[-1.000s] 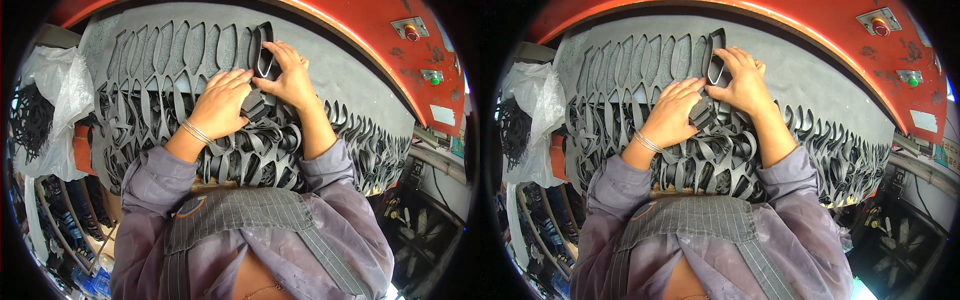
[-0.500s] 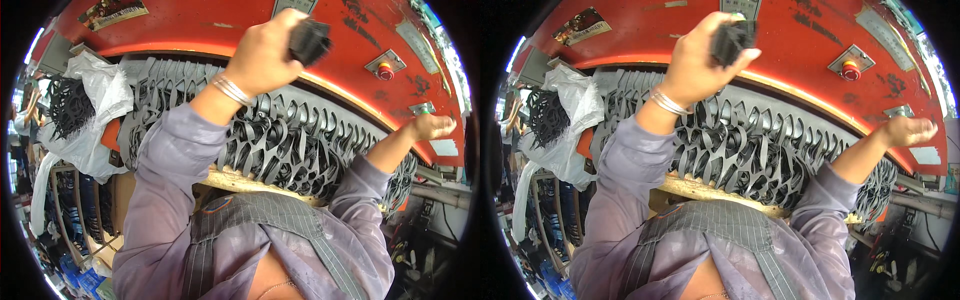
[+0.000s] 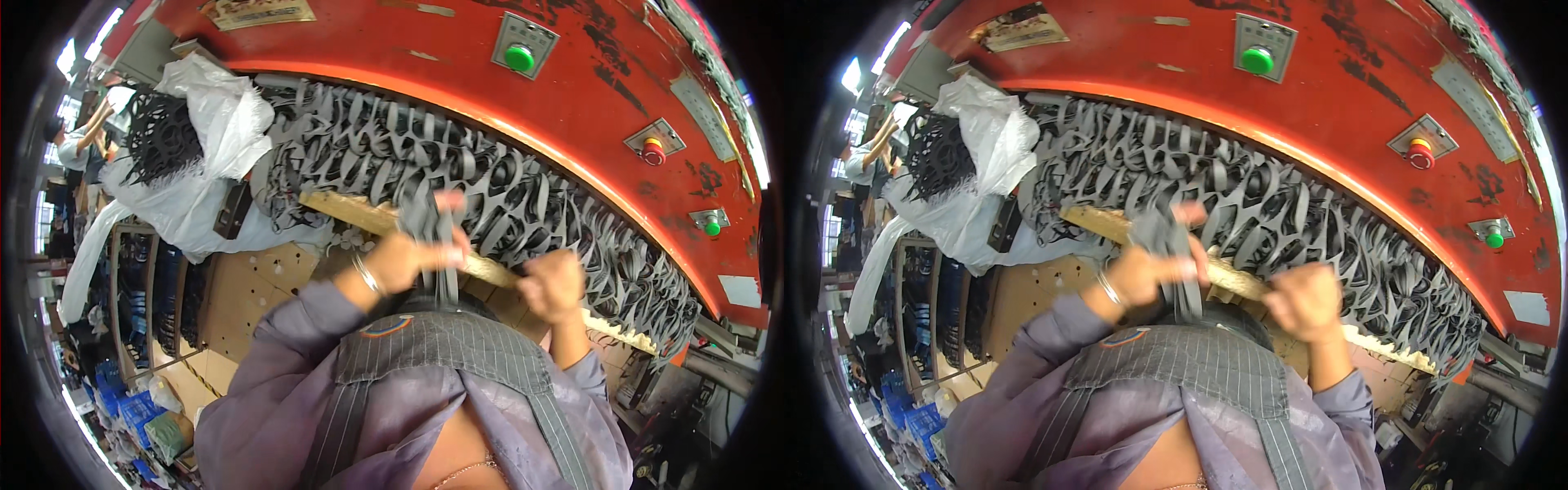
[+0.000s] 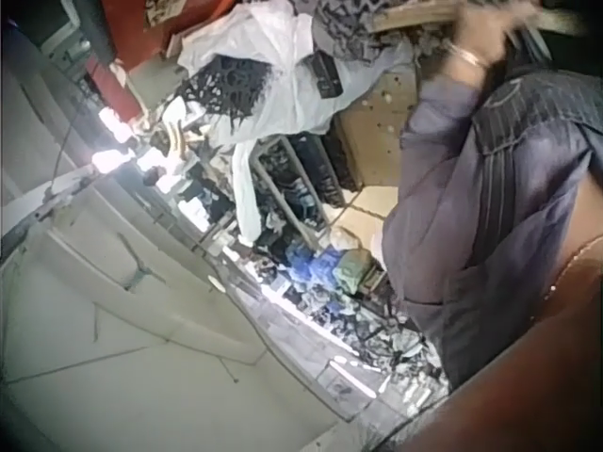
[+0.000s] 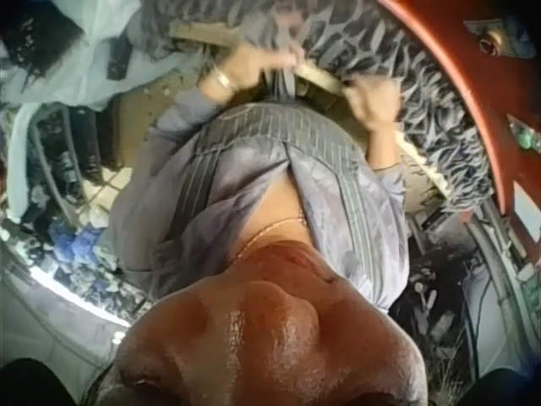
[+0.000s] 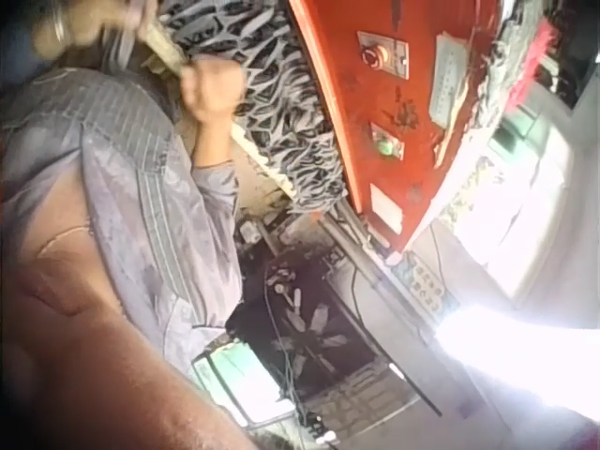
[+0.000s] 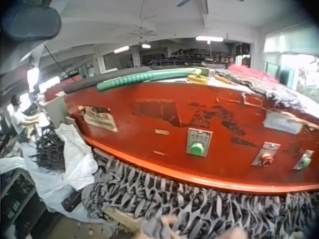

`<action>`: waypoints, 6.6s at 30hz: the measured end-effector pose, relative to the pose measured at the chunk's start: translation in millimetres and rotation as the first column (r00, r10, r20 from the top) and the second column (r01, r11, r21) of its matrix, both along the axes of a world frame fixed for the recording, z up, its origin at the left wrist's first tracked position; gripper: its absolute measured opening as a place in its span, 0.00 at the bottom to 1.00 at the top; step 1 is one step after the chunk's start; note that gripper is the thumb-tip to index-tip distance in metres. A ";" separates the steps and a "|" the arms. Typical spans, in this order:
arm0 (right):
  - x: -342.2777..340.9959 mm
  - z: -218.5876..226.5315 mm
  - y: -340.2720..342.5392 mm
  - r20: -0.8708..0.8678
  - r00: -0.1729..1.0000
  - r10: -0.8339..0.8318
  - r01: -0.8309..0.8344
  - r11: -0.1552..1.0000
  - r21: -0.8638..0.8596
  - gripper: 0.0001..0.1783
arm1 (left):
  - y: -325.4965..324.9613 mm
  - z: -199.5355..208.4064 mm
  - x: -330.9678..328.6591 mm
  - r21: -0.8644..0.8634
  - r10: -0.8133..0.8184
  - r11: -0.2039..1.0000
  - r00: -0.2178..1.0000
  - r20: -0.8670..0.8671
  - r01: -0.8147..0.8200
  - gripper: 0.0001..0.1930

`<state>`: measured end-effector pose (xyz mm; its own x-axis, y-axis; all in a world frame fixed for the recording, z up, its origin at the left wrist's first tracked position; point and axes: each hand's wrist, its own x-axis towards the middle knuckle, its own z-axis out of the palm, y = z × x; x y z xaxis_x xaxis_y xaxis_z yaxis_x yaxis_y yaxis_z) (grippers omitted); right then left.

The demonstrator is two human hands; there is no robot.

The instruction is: Processing and packing shoe components in a manufacturing facility.

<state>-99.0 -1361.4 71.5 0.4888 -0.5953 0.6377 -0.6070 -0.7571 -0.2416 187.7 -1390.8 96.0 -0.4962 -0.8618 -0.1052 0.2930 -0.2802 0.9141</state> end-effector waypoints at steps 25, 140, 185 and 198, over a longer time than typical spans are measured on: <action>43.4 48.1 -77.4 -0.158 0.950 -0.268 0.265 0.433 0.862 0.12 | -157.3 -3.9 -13.9 -0.834 0.672 0.508 0.507 0.539 0.215 0.13; -14.4 94.4 -270.1 -0.481 0.877 -0.002 -0.020 0.999 -0.039 0.19 | -202.4 41.3 -95.9 -0.780 0.604 0.497 0.493 0.626 0.381 0.11; -69.9 27.3 -221.2 -0.181 0.954 -0.238 0.295 0.847 0.442 0.45 | -162.5 -2.1 -134.4 -0.739 0.404 0.542 0.647 0.647 0.401 0.16; -63.1 45.1 -217.8 -0.255 0.934 -0.252 0.347 0.812 0.470 0.44 | -164.5 10.2 -132.5 -0.669 0.346 0.559 0.595 0.726 0.490 0.16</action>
